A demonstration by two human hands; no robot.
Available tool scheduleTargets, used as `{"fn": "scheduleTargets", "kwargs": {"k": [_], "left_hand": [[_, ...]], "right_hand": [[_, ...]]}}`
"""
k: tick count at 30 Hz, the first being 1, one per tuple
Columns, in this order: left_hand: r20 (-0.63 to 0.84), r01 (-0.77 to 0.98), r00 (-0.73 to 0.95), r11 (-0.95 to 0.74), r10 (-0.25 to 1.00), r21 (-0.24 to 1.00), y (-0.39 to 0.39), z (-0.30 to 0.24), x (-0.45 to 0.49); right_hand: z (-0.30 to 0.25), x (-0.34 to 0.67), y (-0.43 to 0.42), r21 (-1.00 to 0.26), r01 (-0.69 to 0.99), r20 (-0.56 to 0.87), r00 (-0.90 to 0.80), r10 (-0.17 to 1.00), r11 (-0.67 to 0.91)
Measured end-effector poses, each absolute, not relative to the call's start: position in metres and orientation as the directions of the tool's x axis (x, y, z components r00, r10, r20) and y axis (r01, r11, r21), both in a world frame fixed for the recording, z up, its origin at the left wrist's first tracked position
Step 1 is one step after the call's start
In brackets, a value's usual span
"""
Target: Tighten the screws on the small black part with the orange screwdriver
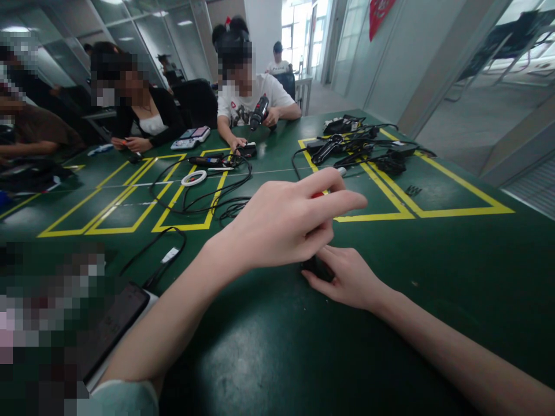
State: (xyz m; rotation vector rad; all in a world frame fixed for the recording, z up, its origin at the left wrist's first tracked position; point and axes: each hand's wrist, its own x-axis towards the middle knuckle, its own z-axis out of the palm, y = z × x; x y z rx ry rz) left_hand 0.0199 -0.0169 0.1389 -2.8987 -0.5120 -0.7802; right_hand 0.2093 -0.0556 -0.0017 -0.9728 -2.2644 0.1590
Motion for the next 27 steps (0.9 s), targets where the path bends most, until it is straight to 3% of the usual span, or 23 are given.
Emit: {"fn": "scheduleTargets", "kwargs": {"k": [27], "left_hand": [[0.510, 0.285, 0.821, -0.958, 0.258, 0.026, -0.0179, 0.1405, 0.0211]], "right_hand": [[-0.0022, 0.2092, -0.0559, -0.385, 0.594, 0.513, -0.499, 0.699, 0.707]]}}
